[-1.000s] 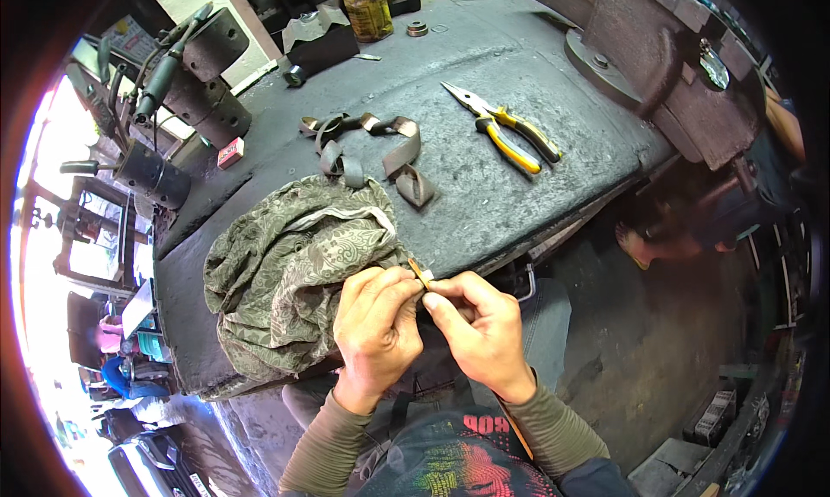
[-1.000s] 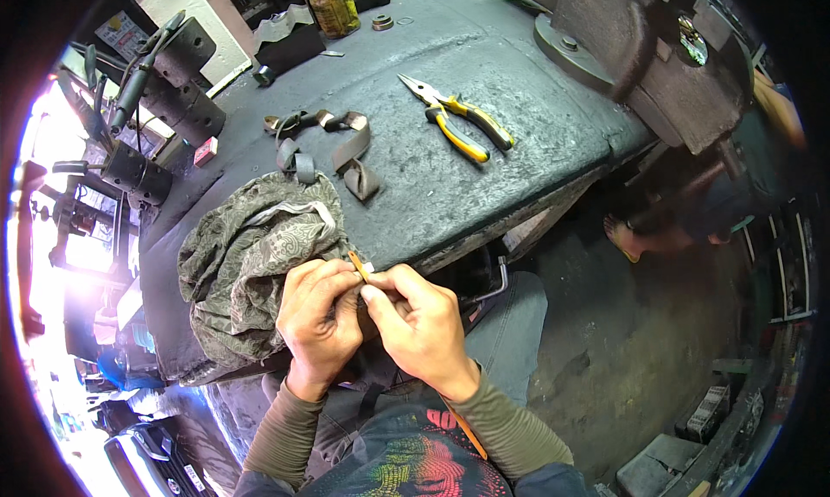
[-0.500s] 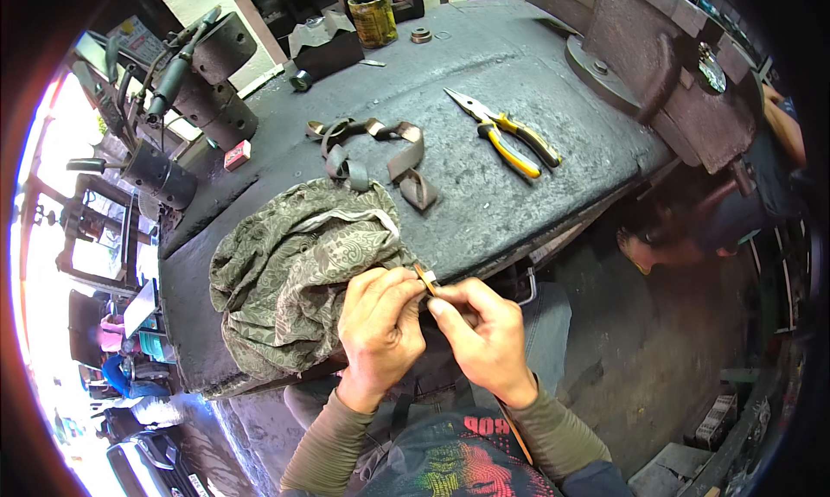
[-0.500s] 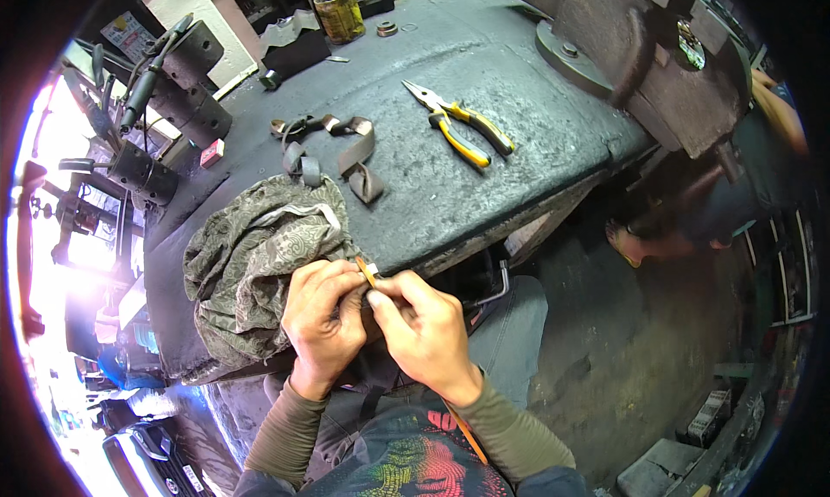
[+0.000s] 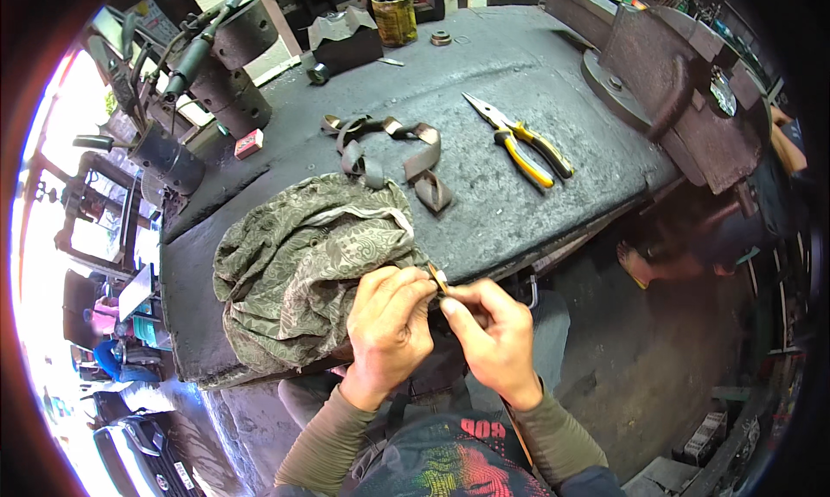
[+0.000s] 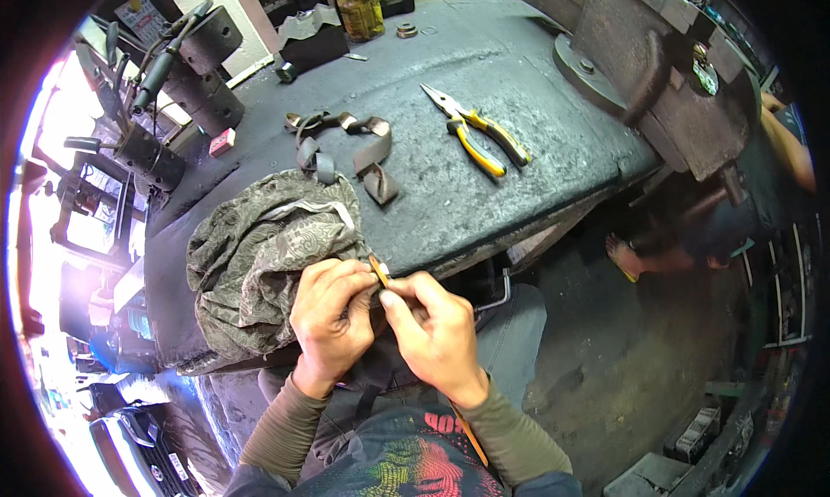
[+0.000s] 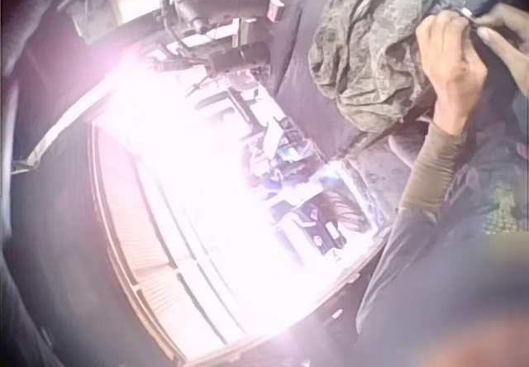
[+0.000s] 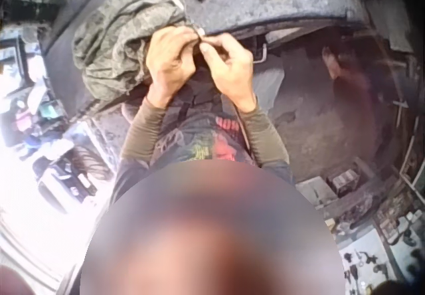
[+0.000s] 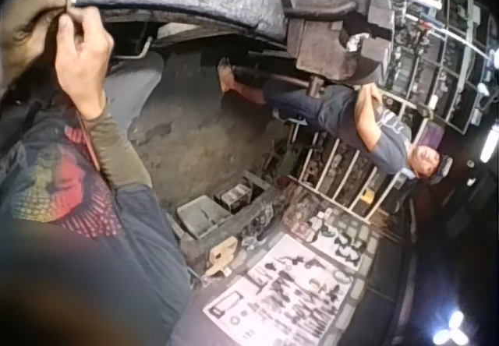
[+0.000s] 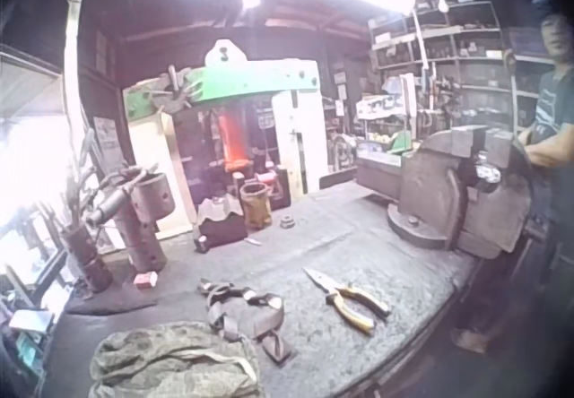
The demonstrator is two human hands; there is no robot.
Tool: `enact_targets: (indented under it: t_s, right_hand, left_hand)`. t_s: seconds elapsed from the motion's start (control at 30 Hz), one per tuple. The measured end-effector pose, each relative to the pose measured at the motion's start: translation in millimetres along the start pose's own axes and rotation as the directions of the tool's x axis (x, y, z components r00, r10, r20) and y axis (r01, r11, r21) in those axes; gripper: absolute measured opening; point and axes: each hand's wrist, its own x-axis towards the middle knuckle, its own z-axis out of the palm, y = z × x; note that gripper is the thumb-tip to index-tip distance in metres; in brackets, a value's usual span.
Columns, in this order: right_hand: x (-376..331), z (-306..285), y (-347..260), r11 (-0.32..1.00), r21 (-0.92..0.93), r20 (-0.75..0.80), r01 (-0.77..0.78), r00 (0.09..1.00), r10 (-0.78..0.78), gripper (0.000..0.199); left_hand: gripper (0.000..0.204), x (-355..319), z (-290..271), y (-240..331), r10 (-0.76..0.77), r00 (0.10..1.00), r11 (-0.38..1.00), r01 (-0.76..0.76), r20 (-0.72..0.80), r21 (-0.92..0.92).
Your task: The person holds a small metal component and repeatedly inserts and removes a thin orange strip or wire, then handles a small metal piece and a dark strap-like object on the workbench. The person manipulates these items by hand without using tools.
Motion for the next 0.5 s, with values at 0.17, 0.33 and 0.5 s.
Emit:
enact_targets:
  t_s: [0.17, 0.33, 0.5]
  right_hand:
    - [0.2, 0.7, 5.3, 0.986, 0.048, -0.024, 0.158, 0.987, -0.157, 0.011]
    - [2.6, 2.1, 4.9, 0.999, -0.043, -0.029, -0.026, 0.999, 0.025, 0.011]
    - [3.8, 2.2, 1.2, 0.996, 0.014, -0.04, 0.087, 0.995, -0.087, 0.01]
  left_hand:
    - [0.025, -0.6, 0.3, 0.3, -0.01, 1.0, 1.0, 0.01, 0.005, 0.008]
    - [0.028, 0.3, 0.9, 0.5, -0.002, 1.0, 1.0, 0.002, 0.006, -0.005]
    - [0.028, -0.8, 1.1, 1.8, 0.0, 1.0, 1.0, 0.0, 0.009, 0.0]
